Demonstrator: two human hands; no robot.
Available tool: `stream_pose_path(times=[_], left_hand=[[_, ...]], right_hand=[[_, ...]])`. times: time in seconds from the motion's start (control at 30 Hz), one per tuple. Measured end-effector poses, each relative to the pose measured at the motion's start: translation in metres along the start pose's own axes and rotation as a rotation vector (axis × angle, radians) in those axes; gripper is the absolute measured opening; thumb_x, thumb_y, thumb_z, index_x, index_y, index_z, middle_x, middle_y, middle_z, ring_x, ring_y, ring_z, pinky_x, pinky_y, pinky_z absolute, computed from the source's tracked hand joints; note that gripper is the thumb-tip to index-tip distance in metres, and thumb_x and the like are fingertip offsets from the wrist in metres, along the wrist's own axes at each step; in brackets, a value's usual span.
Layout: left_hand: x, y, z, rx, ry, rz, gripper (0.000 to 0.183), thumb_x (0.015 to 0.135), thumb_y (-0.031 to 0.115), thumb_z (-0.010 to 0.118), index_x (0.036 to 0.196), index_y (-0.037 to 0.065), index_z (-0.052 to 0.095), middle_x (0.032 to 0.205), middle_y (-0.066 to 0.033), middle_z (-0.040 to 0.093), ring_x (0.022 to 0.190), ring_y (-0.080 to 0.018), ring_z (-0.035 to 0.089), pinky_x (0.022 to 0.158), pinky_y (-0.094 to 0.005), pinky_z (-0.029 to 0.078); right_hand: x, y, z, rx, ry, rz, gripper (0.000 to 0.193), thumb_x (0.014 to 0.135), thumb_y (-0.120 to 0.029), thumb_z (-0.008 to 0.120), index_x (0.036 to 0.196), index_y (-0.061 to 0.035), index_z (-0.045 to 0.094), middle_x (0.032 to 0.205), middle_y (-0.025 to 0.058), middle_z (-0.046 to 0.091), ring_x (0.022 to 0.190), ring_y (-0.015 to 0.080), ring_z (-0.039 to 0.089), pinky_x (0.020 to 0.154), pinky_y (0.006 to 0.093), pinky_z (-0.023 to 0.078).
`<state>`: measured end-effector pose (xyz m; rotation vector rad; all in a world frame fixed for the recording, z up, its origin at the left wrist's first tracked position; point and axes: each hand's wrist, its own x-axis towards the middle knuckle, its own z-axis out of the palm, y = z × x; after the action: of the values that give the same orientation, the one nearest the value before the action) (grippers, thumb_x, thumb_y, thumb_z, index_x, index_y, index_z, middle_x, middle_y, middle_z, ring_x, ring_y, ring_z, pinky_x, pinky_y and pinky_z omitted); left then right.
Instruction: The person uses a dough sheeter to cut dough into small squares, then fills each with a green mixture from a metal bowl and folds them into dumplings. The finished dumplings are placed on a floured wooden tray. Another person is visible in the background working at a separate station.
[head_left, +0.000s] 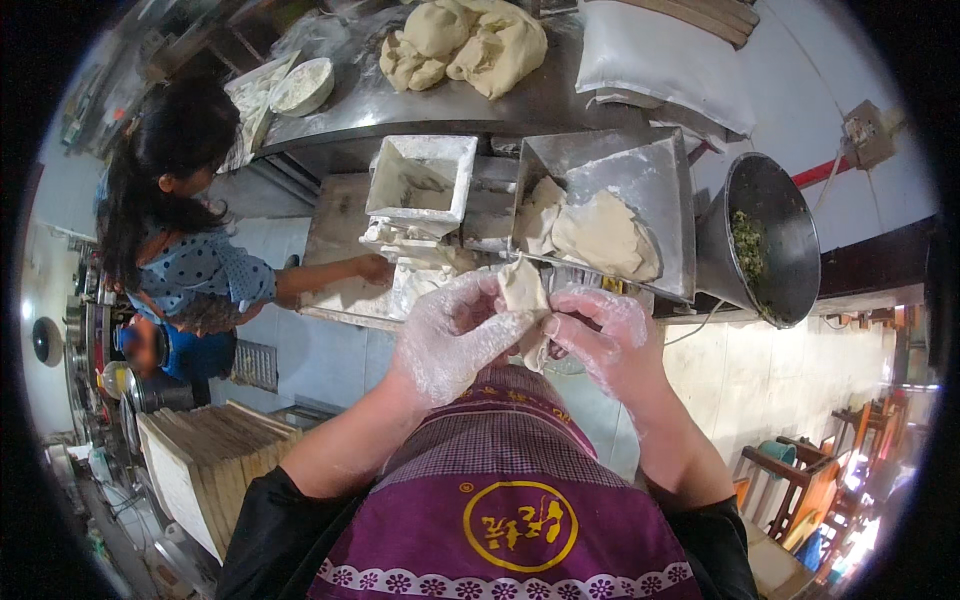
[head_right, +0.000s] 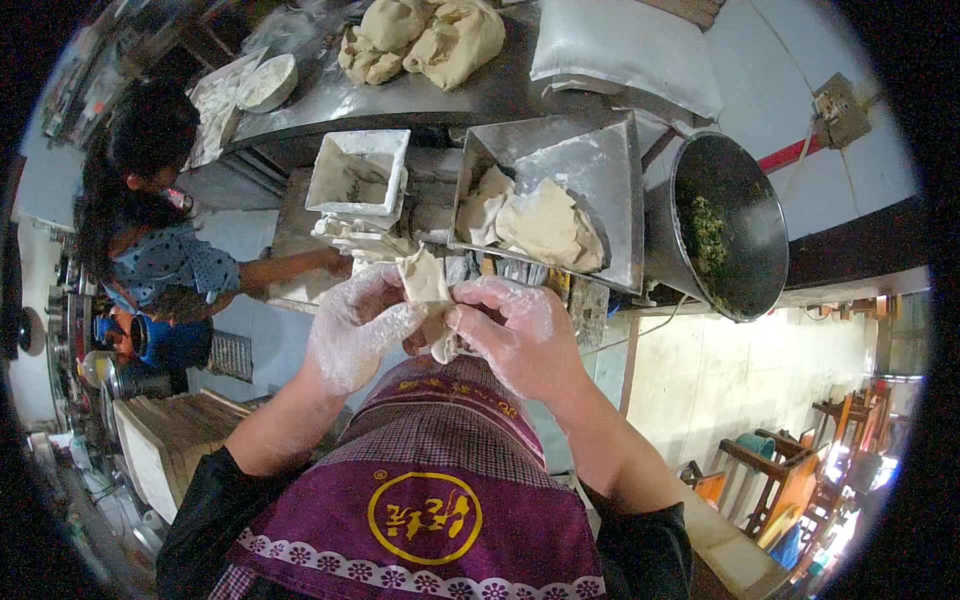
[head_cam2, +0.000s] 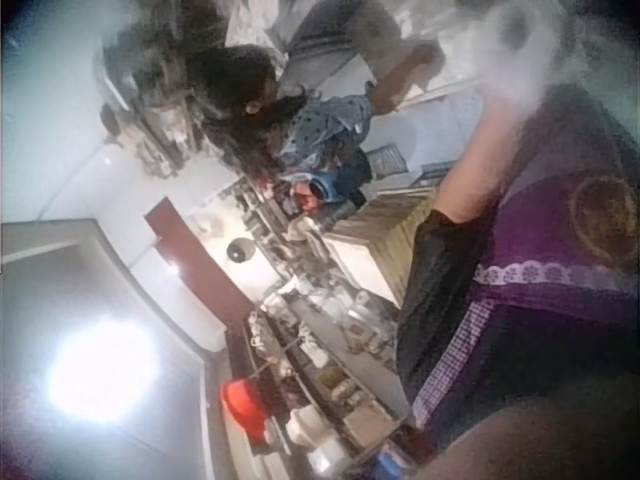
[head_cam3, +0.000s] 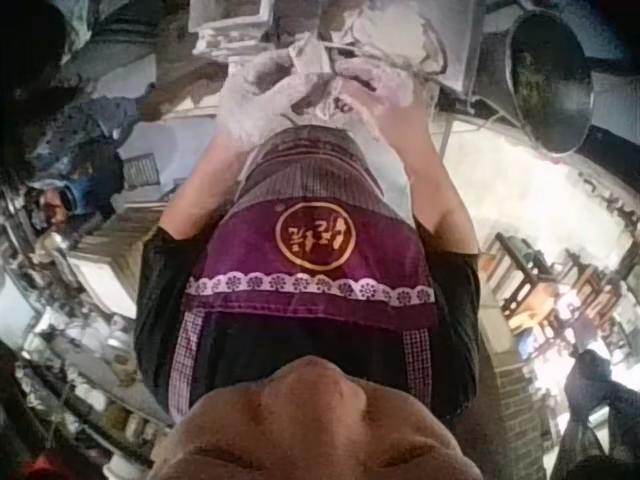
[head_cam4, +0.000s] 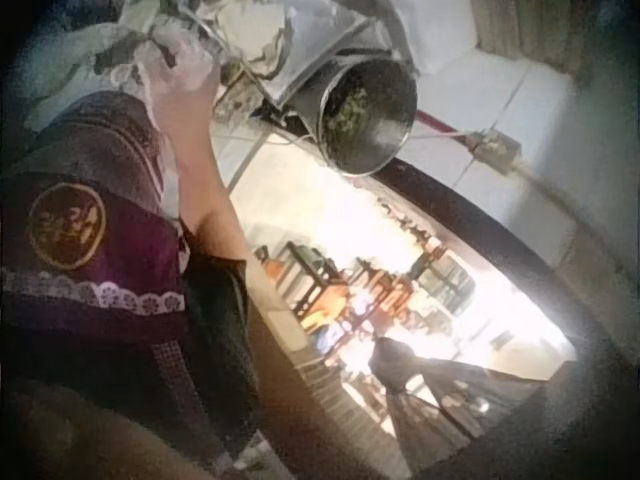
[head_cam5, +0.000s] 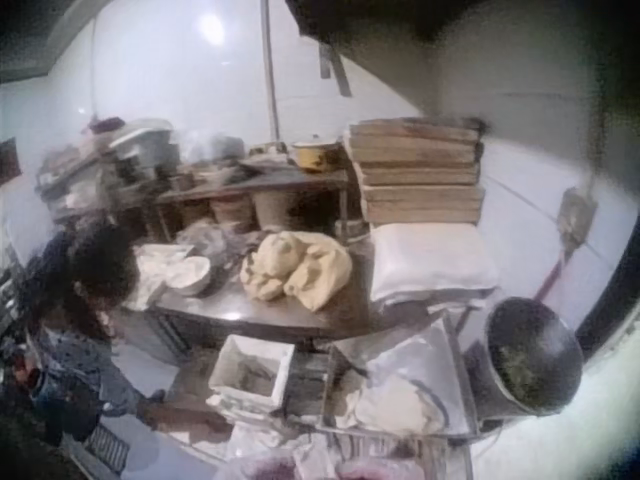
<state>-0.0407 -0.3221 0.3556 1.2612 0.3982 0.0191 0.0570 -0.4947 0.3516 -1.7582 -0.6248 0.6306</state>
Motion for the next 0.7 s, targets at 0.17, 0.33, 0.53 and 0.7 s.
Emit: stream_pose_path(times=[0.17, 0.33, 0.53, 0.7], left_hand=[[-0.001, 0.003, 0.003, 0.152, 0.013, -0.043, 0.013, 0.092, 0.007, 0.064, 0.103, -0.001, 0.063, 0.086, -0.0061, 0.067, 0.068, -0.0116, 0.062, 0.061, -0.0250, 0.051], [-0.002, -0.001, 0.003, 0.108, -0.009, 0.015, 0.014, 0.094, 0.010, 0.062, 0.101, -0.001, 0.064, 0.083, -0.0060, 0.066, 0.068, -0.0111, 0.061, 0.060, -0.0247, 0.050], [0.000, 0.003, -0.002, 0.098, 0.010, -0.075, 0.014, 0.095, 0.010, 0.059, 0.100, -0.003, 0.064, 0.082, -0.0064, 0.065, 0.067, -0.0118, 0.060, 0.061, -0.0252, 0.049], [-0.001, -0.002, -0.001, 0.197, 0.007, 0.082, 0.024, 0.093, 0.018, 0.063, 0.108, -0.001, 0.061, 0.091, -0.0059, 0.067, 0.075, -0.0090, 0.063, 0.066, -0.0252, 0.052]], right_hand=[[-0.004, 0.000, -0.001, 0.034, 0.039, -0.011, 0.031, 0.086, -0.023, 0.069, 0.102, 0.0028, 0.068, 0.092, 0.0150, 0.070, 0.081, 0.0235, 0.069, 0.073, 0.0312, 0.051], [-0.004, -0.017, -0.001, -0.109, 0.008, 0.019, 0.030, 0.089, -0.023, 0.067, 0.102, 0.0036, 0.067, 0.086, 0.0118, 0.069, 0.074, 0.0161, 0.064, 0.071, 0.0279, 0.050], [-0.002, -0.002, -0.002, 0.223, -0.052, 0.101, 0.032, 0.088, -0.025, 0.068, 0.103, 0.0036, 0.068, 0.084, 0.0073, 0.070, 0.072, 0.0113, 0.063, 0.067, 0.0267, 0.050], [-0.001, -0.005, 0.004, 0.117, -0.005, 0.189, 0.028, 0.088, -0.020, 0.065, 0.101, 0.0038, 0.068, 0.085, 0.0067, 0.071, 0.075, 0.0129, 0.067, 0.068, 0.0268, 0.051]])
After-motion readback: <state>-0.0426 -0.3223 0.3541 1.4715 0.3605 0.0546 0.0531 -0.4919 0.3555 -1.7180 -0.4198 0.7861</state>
